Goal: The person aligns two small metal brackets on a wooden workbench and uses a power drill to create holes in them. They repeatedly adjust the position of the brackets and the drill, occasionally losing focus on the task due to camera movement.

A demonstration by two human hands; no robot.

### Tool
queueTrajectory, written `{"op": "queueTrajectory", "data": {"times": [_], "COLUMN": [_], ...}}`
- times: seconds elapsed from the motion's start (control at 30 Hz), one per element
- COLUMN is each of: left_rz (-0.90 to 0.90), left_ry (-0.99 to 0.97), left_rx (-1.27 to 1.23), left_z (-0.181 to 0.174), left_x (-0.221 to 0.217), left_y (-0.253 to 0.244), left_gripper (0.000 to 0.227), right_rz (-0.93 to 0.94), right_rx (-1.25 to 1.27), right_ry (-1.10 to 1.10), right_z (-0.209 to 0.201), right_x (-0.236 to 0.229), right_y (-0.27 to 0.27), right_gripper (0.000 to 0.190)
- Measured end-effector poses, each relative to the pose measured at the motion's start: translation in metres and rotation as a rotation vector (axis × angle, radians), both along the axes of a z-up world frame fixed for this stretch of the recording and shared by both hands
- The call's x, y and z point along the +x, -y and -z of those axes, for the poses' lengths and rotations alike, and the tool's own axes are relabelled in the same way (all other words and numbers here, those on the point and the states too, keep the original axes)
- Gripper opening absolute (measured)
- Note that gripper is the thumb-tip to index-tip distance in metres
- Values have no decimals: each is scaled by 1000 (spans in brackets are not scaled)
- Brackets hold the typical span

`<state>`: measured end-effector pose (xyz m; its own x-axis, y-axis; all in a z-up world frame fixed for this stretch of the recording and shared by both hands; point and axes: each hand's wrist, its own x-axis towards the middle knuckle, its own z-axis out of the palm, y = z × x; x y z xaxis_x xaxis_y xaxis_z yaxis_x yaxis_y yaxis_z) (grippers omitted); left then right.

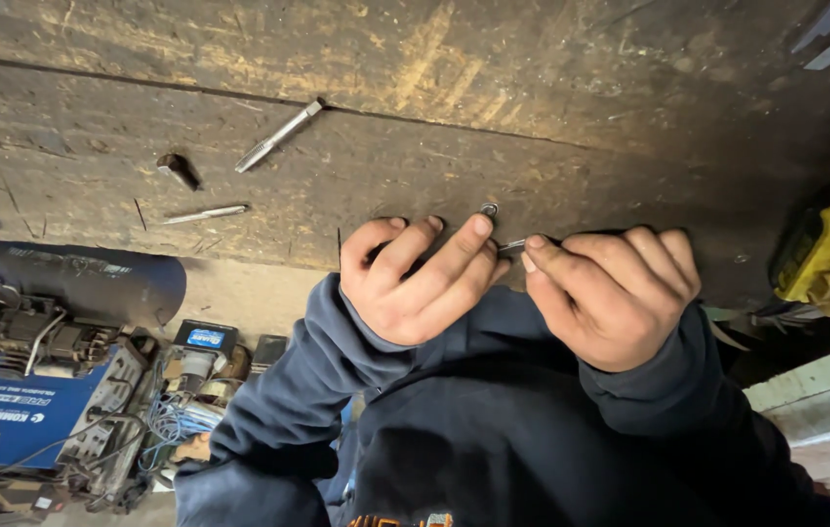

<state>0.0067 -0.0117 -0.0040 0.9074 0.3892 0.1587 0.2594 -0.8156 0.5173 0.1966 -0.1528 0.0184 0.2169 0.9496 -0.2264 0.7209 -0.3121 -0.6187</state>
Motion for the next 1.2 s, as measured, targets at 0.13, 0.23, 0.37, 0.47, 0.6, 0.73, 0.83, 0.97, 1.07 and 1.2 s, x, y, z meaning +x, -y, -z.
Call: {"op": "queueTrajectory", "data": {"times": [0.13, 0.23, 0.37, 0.47, 0.6, 0.73, 0.83, 0.97, 1.07, 1.2], "left_rz": [1, -2, 11, -10, -28, -30, -31, -34, -25, -26], "left_ry": [-2, 0, -1, 8, 8, -10, -29, -31, -34, -25], "left_rx": [-8, -4, -13, 1, -12, -12, -13, -13, -16, -12], "left_z": [0, 0, 1, 1, 0, -2, -4, -4, -3, -2], "left_x": [1, 1, 2, 3, 3, 3, 4, 5, 4, 4], "left_y": [-1, 0, -1, 0, 3, 3, 3, 3, 3, 4], "left_gripper": [14, 14, 14, 15, 16, 17, 18, 19, 19, 20], "right_rz": [-3, -1, -12, -9, -5, -8, -9, 1, -6, -6], "right_rx": [-7, 6, 7, 6, 14, 13, 22, 21, 21, 20], "right_ry": [-2, -8, -5, -12, -3, -2, -8, -4, -8, -7], "right_z": [0, 0, 0, 0, 0, -1, -1, 0, -1, 0], "right_x": [0, 1, 1, 1, 1, 2, 2, 2, 3, 3], "right_y": [0, 0, -1, -1, -1, -2, -1, -1, 0, -1], "right_gripper": [17, 16, 17, 16, 16, 16, 16, 16, 17, 18]}}
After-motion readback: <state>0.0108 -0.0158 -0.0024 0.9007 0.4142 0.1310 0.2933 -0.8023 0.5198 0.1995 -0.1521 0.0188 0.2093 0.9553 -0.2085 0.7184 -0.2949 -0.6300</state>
